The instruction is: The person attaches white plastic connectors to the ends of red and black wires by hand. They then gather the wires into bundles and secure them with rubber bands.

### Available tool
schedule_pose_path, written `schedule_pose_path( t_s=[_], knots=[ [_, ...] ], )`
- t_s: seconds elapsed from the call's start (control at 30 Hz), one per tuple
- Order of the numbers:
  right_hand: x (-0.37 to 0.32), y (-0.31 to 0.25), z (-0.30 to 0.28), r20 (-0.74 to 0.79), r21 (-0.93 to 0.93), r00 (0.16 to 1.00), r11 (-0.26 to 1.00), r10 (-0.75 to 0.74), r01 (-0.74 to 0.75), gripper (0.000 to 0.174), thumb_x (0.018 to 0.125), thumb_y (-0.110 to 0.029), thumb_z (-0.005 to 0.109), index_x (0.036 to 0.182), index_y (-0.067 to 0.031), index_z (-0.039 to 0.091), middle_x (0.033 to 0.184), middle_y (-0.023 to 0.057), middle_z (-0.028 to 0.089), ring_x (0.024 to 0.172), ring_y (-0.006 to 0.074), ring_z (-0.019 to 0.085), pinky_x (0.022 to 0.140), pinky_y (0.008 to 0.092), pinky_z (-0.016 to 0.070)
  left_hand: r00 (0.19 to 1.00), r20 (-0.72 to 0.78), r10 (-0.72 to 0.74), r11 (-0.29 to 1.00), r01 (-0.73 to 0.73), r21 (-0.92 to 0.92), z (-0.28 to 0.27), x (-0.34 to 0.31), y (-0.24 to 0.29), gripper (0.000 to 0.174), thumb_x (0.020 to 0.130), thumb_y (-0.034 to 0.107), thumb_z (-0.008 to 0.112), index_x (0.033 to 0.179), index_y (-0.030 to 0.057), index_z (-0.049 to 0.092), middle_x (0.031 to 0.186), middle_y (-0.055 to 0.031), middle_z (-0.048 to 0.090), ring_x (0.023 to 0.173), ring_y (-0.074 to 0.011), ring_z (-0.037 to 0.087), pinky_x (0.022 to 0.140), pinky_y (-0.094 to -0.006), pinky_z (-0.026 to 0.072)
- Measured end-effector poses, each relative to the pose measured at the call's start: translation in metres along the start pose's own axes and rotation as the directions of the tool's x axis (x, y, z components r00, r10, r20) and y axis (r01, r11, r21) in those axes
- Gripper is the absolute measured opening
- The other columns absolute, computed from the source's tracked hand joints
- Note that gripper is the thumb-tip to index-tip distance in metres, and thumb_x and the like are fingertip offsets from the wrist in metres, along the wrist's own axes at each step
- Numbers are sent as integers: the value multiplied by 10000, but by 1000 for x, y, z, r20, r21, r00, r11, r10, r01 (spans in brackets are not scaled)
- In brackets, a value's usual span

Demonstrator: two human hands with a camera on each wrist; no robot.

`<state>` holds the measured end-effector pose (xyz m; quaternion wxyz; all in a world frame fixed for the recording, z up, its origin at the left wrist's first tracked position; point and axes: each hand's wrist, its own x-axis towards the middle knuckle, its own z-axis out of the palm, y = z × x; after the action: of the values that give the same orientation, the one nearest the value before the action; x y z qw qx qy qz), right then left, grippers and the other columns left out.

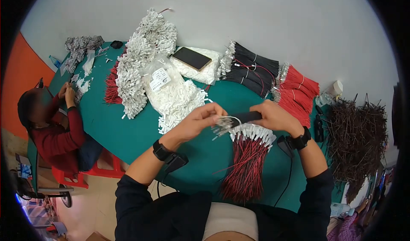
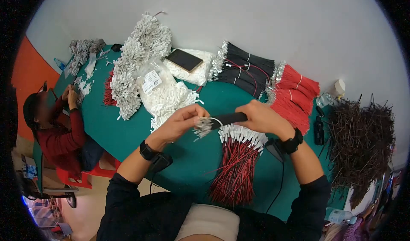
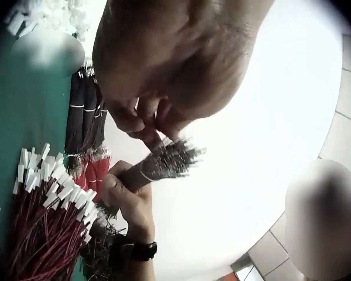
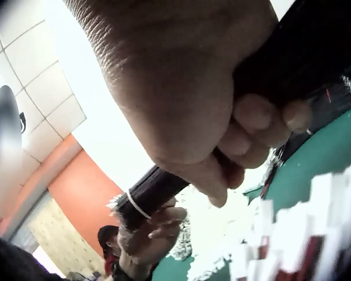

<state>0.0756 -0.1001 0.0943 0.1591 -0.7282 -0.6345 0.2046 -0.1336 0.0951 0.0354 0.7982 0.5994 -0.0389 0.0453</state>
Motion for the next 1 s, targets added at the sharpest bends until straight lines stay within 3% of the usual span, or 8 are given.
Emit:
schedule_pose_path(
  t_s=[0.2,0.3,0.37,0.47,0.73,0.83,0.9,1.0],
  knots=[
    [17,0,5,-115,-12,993,1000,-4,3,238,833,-201,776,886,3,665,632,211,579,580,383,578,551,435,439,975,-218,33,988,1,153,-18,-17,6,118,1026,148,563,958,58,528,898,3,549,805,-84,496,751,-245,426],
    [14,13,3,-139,-105,987,990,80,-95,234,838,-240,761,895,-21,704,704,219,645,727,425,650,665,480,506,969,-237,73,967,-11,253,-38,-30,2,89,1024,137,552,986,58,543,872,12,542,784,-81,498,709,-248,426],
    [10,34,3,-235,-119,960,975,154,-186,269,836,-260,765,904,-6,709,732,239,655,743,438,654,687,486,516,892,-444,81,937,83,338,-58,-43,9,93,1020,135,557,977,54,542,823,23,535,742,-75,487,670,-249,412],
    [15,51,7,-190,-18,946,962,264,-273,303,838,-276,761,918,13,717,778,258,670,764,448,654,717,494,522,916,-390,97,971,0,240,-52,-48,19,103,1018,143,569,970,55,548,808,16,560,729,-74,502,664,-238,410],
    [53,94,50,-153,64,957,969,247,-240,400,833,-334,767,944,48,716,821,304,661,804,445,671,734,485,516,887,-461,11,1000,-11,2,-17,-24,11,131,1028,183,566,962,70,557,859,-7,606,786,-94,552,723,-251,451],
    [54,94,47,-170,122,947,959,273,-254,395,858,-338,760,941,45,711,749,231,684,685,329,685,652,427,503,880,-475,-22,999,2,-43,-16,-26,11,129,1024,181,570,961,70,552,861,-15,596,785,-113,541,728,-259,451],
    [50,77,32,-96,342,966,919,242,-196,363,883,-331,754,952,24,721,639,85,628,574,165,582,567,346,450,929,-370,3,980,-76,-182,-16,-23,14,127,1021,180,573,968,67,547,857,-23,575,783,-137,529,740,-267,448],
    [52,65,17,-82,401,976,904,200,-152,326,889,-330,760,923,-7,725,593,-22,522,545,87,473,528,296,406,974,-216,74,944,-138,-299,-10,-9,29,125,1017,176,575,985,61,537,850,-24,550,815,-155,522,746,-272,441]
  ],
)
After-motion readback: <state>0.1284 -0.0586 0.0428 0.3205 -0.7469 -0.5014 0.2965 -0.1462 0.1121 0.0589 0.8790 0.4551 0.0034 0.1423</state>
